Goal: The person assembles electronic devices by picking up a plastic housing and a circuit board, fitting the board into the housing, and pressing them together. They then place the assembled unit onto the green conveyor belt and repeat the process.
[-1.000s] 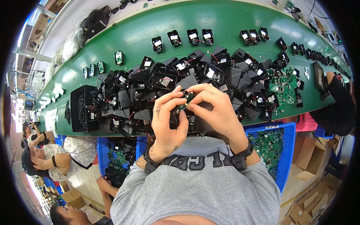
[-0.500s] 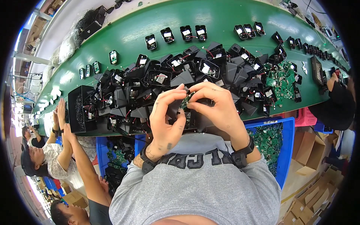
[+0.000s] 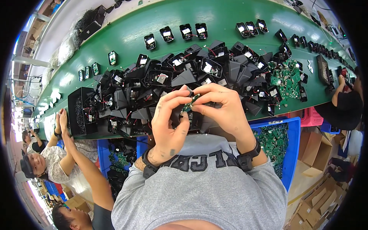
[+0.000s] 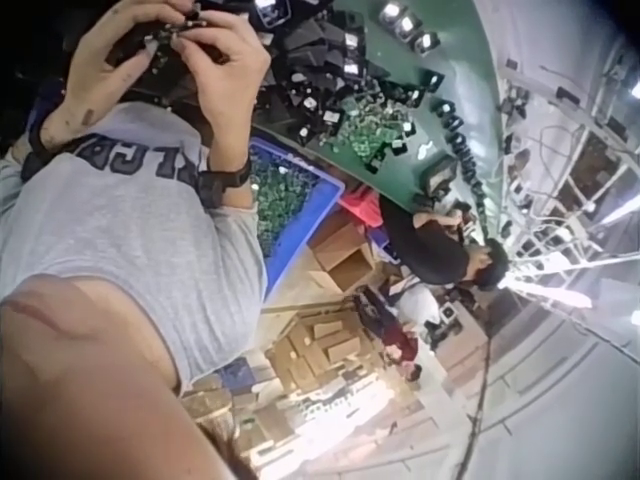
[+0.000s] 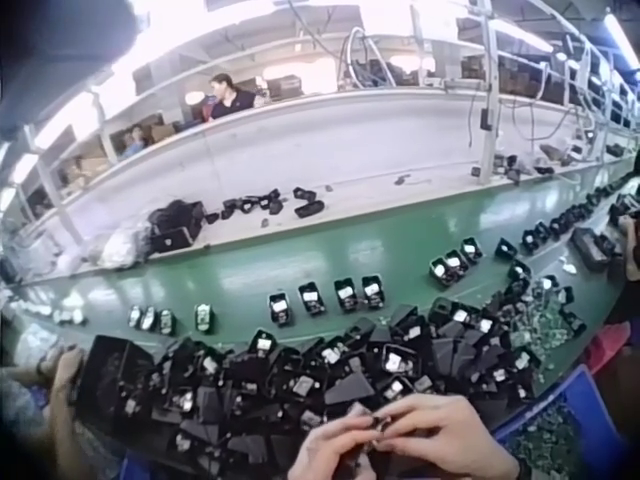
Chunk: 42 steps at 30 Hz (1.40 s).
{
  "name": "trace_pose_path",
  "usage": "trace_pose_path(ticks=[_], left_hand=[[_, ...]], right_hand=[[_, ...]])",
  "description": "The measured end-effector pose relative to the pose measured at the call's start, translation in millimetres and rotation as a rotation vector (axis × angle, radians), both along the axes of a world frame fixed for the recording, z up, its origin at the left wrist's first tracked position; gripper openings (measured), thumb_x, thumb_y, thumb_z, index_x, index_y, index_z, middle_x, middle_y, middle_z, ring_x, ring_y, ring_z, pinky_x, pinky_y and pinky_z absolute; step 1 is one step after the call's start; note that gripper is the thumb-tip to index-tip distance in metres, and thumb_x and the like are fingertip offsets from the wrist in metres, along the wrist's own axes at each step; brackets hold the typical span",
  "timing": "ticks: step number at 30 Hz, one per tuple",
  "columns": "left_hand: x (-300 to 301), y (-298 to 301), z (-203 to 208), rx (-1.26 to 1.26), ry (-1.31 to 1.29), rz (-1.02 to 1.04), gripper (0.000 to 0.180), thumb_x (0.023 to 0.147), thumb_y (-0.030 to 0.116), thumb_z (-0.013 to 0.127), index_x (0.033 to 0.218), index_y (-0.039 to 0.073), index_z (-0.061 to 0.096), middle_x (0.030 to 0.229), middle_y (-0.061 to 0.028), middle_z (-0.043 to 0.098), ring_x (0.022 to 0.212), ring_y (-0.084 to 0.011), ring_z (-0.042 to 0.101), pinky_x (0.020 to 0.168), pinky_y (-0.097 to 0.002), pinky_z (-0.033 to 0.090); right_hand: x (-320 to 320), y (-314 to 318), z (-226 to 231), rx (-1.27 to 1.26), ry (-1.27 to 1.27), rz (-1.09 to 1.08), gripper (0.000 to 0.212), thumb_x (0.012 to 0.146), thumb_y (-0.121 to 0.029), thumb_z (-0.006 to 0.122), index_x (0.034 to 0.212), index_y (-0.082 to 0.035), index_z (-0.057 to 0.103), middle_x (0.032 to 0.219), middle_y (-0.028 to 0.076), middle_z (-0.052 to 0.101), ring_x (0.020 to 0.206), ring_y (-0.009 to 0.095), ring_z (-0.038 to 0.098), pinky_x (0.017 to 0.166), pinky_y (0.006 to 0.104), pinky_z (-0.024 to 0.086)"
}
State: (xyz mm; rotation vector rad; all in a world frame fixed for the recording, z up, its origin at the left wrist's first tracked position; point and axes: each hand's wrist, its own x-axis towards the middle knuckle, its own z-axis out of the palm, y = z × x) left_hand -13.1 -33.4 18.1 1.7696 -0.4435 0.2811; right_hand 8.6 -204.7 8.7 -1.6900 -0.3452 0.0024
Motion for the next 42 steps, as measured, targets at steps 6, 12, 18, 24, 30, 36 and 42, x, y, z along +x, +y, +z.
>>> trace_pose_path(ticks=[6,12,18,24,30,36,42], left_hand=[[-1,-1,2,0.09,-0.072,0.014,0.034,0.074,-0.013,0.051,0.106,-0.001,0.059,0.118,-0.016,0.057,0.117,-0.0299,0.055,0.099,-0.0375,0.042],[26,20,-3,-0.519,0.547,-0.297,0.046,0.074,-0.007,0.053,0.118,0.0,0.041,0.117,-0.0159,0.057,0.109,-0.0199,0.056,0.097,-0.033,0.044],[38,25,-3,-0.54,0.746,-0.485,0.046,0.08,0.002,0.061,0.12,0.005,0.037,0.123,-0.0192,0.053,0.106,-0.0232,0.058,0.089,-0.0357,0.052],[22,9,-19,-0.595,0.528,-0.287,0.056,0.076,0.005,0.07,0.123,0.006,0.039,0.115,-0.0228,0.057,0.094,-0.0257,0.064,0.075,-0.0346,0.059],[23,7,-25,-0.566,0.494,-0.309,0.061,0.087,0.027,0.062,0.133,-0.006,0.039,0.114,-0.0155,0.058,0.095,-0.018,0.061,0.08,-0.0263,0.05],[20,-5,-19,-0.477,0.399,-0.164,0.052,0.089,0.018,0.055,0.133,-0.006,0.041,0.116,-0.0079,0.053,0.095,-0.012,0.054,0.086,-0.0241,0.042],[33,-1,-33,-0.651,0.614,-0.38,0.042,0.091,0.009,0.051,0.131,0.006,0.039,0.11,-0.0074,0.054,0.092,-0.0106,0.056,0.07,-0.0235,0.049]], right_hand=[[0,1,0,-0.008,0.064,0.012,0.019,0.068,0.006,0.074,0.086,0.001,0.069,0.105,0.012,0.066,0.098,0.019,0.062,0.083,0.0321,0.05],[14,-15,13,-0.281,-0.458,0.106,0.036,0.064,-0.009,0.081,0.098,-0.005,0.068,0.114,0.014,0.063,0.105,0.027,0.06,0.085,0.0366,0.05],[10,-27,14,-0.311,-0.639,0.183,0.029,0.066,-0.009,0.08,0.093,-0.005,0.07,0.102,0.01,0.067,0.09,0.027,0.063,0.078,0.0378,0.05],[-3,-21,5,0.067,-0.377,0.002,0.019,0.069,-0.006,0.08,0.084,-0.005,0.069,0.09,0.006,0.066,0.083,0.02,0.062,0.072,0.0314,0.049],[-12,-25,-3,-0.081,-0.649,0.176,0.019,0.073,-0.012,0.078,0.085,-0.008,0.064,0.123,0.012,0.056,0.114,0.032,0.052,0.09,0.0433,0.043],[-6,-32,6,-0.359,-0.668,0.283,0.016,0.078,-0.016,0.071,0.087,-0.007,0.062,0.135,0.012,0.05,0.128,0.031,0.044,0.094,0.0454,0.042],[-3,-36,1,-0.479,-0.734,0.144,0.022,0.072,-0.01,0.075,0.09,-0.005,0.064,0.125,0.013,0.058,0.113,0.031,0.058,0.084,0.0398,0.048]])
